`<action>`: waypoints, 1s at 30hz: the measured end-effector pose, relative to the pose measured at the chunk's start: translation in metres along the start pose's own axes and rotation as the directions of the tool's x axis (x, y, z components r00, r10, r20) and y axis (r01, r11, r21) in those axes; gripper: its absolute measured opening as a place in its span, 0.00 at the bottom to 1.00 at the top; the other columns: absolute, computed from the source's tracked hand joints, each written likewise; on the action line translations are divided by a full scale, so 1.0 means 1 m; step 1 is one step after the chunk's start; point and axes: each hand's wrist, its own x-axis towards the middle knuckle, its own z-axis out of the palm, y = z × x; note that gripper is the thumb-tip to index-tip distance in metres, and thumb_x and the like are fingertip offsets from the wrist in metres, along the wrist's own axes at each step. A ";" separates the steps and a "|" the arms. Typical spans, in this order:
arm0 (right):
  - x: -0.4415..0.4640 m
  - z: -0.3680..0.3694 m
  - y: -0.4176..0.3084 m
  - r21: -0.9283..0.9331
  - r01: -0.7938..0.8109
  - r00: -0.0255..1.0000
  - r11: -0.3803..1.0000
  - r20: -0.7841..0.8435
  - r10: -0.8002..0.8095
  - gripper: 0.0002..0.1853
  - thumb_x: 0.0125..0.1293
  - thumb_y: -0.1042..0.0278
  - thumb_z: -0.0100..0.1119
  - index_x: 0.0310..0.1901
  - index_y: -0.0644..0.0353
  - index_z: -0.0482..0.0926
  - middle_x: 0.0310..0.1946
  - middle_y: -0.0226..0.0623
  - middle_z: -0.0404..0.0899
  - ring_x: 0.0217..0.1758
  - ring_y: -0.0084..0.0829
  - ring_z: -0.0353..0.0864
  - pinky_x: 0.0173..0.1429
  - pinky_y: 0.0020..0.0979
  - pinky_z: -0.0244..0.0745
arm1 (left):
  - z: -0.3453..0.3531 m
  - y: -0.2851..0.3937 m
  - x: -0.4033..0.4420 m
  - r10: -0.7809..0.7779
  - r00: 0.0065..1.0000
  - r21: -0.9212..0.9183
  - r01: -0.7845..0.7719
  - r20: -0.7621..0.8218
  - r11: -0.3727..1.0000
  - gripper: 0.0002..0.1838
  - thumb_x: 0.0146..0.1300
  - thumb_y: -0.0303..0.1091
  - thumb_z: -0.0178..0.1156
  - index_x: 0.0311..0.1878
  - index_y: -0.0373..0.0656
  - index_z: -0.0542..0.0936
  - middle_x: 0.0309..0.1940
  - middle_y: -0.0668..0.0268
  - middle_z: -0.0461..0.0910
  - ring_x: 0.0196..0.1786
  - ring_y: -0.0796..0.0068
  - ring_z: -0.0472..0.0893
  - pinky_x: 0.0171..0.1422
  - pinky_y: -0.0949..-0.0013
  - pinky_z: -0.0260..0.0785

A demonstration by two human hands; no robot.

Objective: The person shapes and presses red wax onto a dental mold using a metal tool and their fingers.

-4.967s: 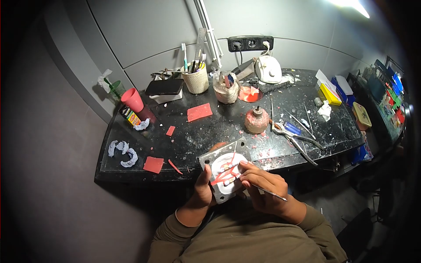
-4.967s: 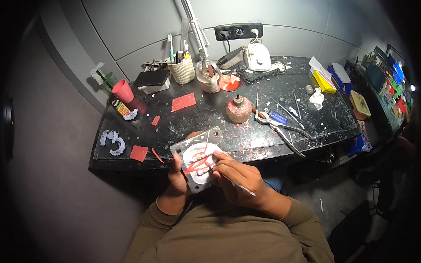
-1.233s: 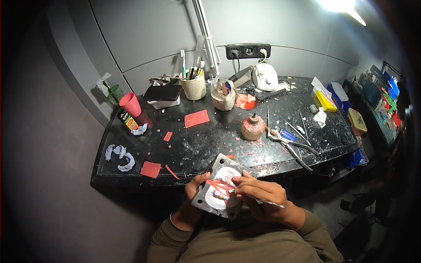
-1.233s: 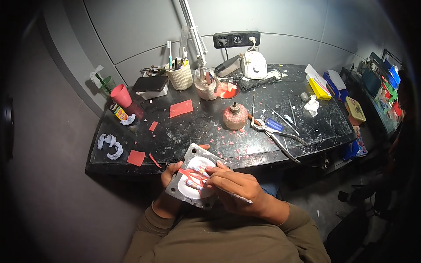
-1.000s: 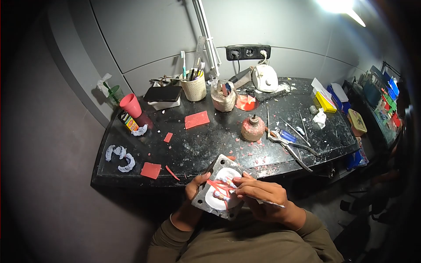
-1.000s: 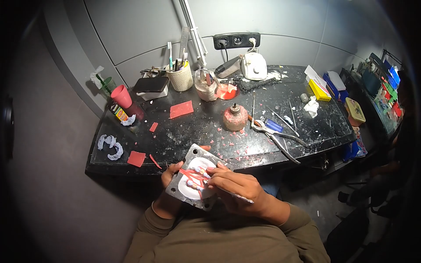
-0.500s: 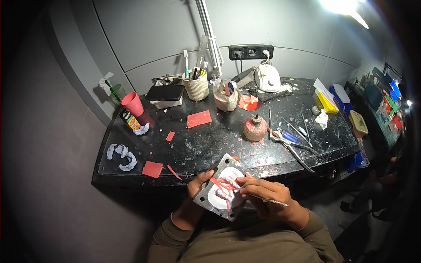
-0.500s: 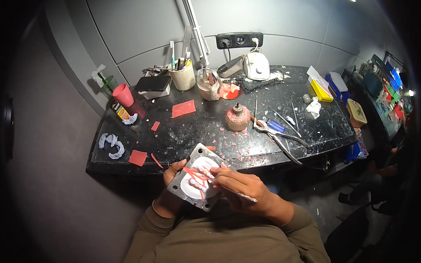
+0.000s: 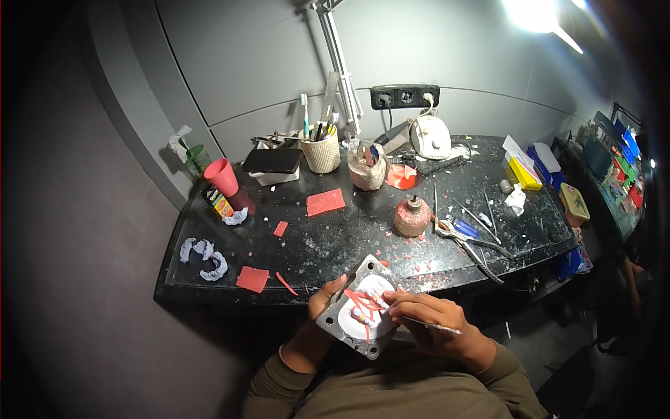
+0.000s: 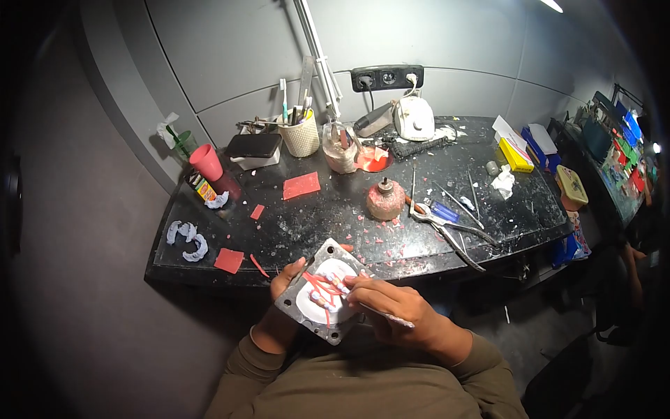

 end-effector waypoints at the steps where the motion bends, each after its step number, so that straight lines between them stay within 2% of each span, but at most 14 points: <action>1: -0.001 0.001 0.000 -0.001 -0.010 1.000 1.000 0.000 0.010 0.14 0.66 0.84 0.65 0.54 0.69 0.81 0.55 0.54 0.87 0.51 0.47 0.93 0.55 0.38 0.90 | 0.000 0.001 0.000 0.006 0.999 0.065 -0.003 -0.052 0.998 0.45 0.77 0.51 0.52 0.86 0.32 0.49 0.76 0.35 0.67 0.77 0.41 0.72 0.83 0.40 0.63; 4: -0.004 0.001 0.003 -0.010 -0.018 1.000 1.000 -0.004 0.018 0.14 0.67 0.84 0.65 0.54 0.69 0.81 0.56 0.54 0.86 0.50 0.46 0.93 0.54 0.37 0.91 | -0.008 0.002 0.002 0.023 0.989 0.198 0.006 -0.143 0.980 0.48 0.76 0.58 0.52 0.86 0.32 0.50 0.76 0.33 0.66 0.78 0.38 0.71 0.84 0.38 0.62; 6: -0.007 0.004 0.009 -0.016 -0.017 1.000 1.000 -0.011 0.017 0.14 0.67 0.83 0.65 0.54 0.68 0.81 0.57 0.55 0.86 0.50 0.46 0.93 0.54 0.37 0.91 | -0.020 0.003 0.003 0.000 1.000 -0.093 0.002 0.016 0.996 0.47 0.78 0.58 0.50 0.85 0.31 0.51 0.76 0.33 0.66 0.78 0.38 0.71 0.83 0.38 0.63; 9: -0.012 0.009 0.018 -0.033 0.040 0.998 0.999 -0.039 -0.042 0.12 0.68 0.83 0.66 0.52 0.68 0.82 0.55 0.54 0.86 0.50 0.44 0.93 0.53 0.36 0.91 | -0.022 0.001 0.003 0.005 1.000 -0.063 -0.006 -0.016 0.998 0.46 0.79 0.58 0.49 0.85 0.31 0.52 0.76 0.34 0.66 0.77 0.38 0.72 0.82 0.38 0.64; 12: -0.008 0.016 0.015 0.027 0.077 0.943 0.997 -0.327 -0.064 0.05 0.74 0.80 0.66 0.48 0.69 0.84 0.49 0.51 0.88 0.52 0.45 0.94 0.55 0.37 0.91 | -0.021 -0.002 0.004 0.003 0.998 -0.052 0.000 0.062 0.999 0.42 0.82 0.56 0.48 0.85 0.34 0.54 0.77 0.37 0.67 0.77 0.39 0.72 0.83 0.37 0.63; 15: 0.000 0.011 0.012 -0.044 0.082 0.910 0.996 -0.404 -0.093 0.05 0.75 0.79 0.64 0.48 0.70 0.83 0.47 0.51 0.89 0.53 0.47 0.93 0.56 0.39 0.91 | -0.011 -0.004 0.005 0.036 0.998 0.003 -0.036 -0.048 0.999 0.47 0.78 0.60 0.52 0.84 0.30 0.54 0.77 0.38 0.67 0.76 0.39 0.72 0.82 0.38 0.64; 17: -0.006 0.012 0.015 -0.027 0.058 0.913 0.998 -0.403 -0.064 0.05 0.77 0.79 0.61 0.50 0.69 0.80 0.47 0.51 0.89 0.52 0.48 0.93 0.54 0.40 0.91 | -0.007 -0.003 0.005 0.062 0.994 0.110 -0.052 -0.090 0.993 0.48 0.78 0.60 0.52 0.84 0.30 0.53 0.77 0.39 0.66 0.77 0.40 0.72 0.83 0.39 0.63; 20: -0.008 0.012 0.022 -0.004 -0.018 0.891 1.000 -0.453 0.014 0.06 0.82 0.76 0.55 0.53 0.68 0.73 0.47 0.53 0.89 0.47 0.44 0.94 0.48 0.37 0.90 | -0.019 -0.002 0.005 0.059 0.998 0.004 -0.059 -0.026 0.998 0.50 0.77 0.62 0.51 0.85 0.30 0.52 0.78 0.38 0.66 0.79 0.40 0.70 0.84 0.39 0.62; 23: -0.016 0.012 0.029 -0.066 -0.088 0.878 0.994 -0.477 0.046 0.06 0.83 0.74 0.54 0.53 0.68 0.73 0.45 0.52 0.89 0.44 0.42 0.94 0.46 0.34 0.89 | -0.021 0.000 0.006 0.055 0.998 -0.039 -0.056 -0.029 0.998 0.50 0.77 0.63 0.51 0.85 0.29 0.53 0.78 0.37 0.66 0.79 0.40 0.71 0.84 0.39 0.62; 24: -0.020 0.017 0.031 0.122 -0.128 0.856 0.984 -0.488 0.172 0.07 0.83 0.74 0.55 0.54 0.68 0.74 0.44 0.48 0.89 0.41 0.40 0.94 0.47 0.35 0.88 | -0.019 -0.001 0.005 0.058 0.998 -0.043 -0.059 -0.035 0.997 0.50 0.77 0.63 0.51 0.85 0.29 0.53 0.78 0.37 0.66 0.79 0.40 0.71 0.84 0.39 0.62; 27: -0.018 0.019 0.032 0.086 -0.035 0.874 0.996 -0.481 0.072 0.06 0.81 0.73 0.58 0.53 0.66 0.77 0.45 0.47 0.88 0.44 0.40 0.93 0.53 0.39 0.88 | -0.016 -0.004 0.005 0.064 0.998 -0.123 -0.064 -0.003 0.990 0.51 0.76 0.64 0.51 0.85 0.30 0.53 0.79 0.36 0.65 0.79 0.39 0.70 0.84 0.38 0.61; 28: -0.010 0.017 0.021 0.089 -0.058 0.878 0.994 -0.470 0.093 0.05 0.77 0.75 0.64 0.51 0.63 0.81 0.47 0.46 0.88 0.49 0.42 0.92 0.60 0.44 0.86 | -0.016 -0.003 0.005 0.053 0.999 -0.113 -0.053 0.001 0.992 0.51 0.76 0.64 0.51 0.85 0.30 0.53 0.78 0.36 0.65 0.79 0.39 0.69 0.83 0.37 0.61; 29: -0.005 0.015 0.017 0.094 -0.061 0.879 0.994 -0.467 0.098 0.05 0.77 0.75 0.64 0.51 0.63 0.81 0.47 0.46 0.88 0.49 0.42 0.92 0.60 0.44 0.86 | -0.016 -0.002 0.005 0.043 0.999 -0.100 -0.042 0.008 0.994 0.51 0.76 0.64 0.51 0.85 0.30 0.53 0.78 0.36 0.64 0.79 0.38 0.69 0.83 0.37 0.61; 30: -0.003 0.014 0.012 0.054 -0.027 0.921 0.998 -0.386 0.046 0.05 0.75 0.75 0.66 0.49 0.62 0.83 0.47 0.46 0.88 0.50 0.43 0.92 0.63 0.46 0.85 | -0.016 -0.002 0.006 0.040 0.999 -0.071 -0.040 0.001 0.997 0.51 0.77 0.64 0.50 0.85 0.30 0.53 0.78 0.36 0.64 0.79 0.38 0.69 0.83 0.37 0.62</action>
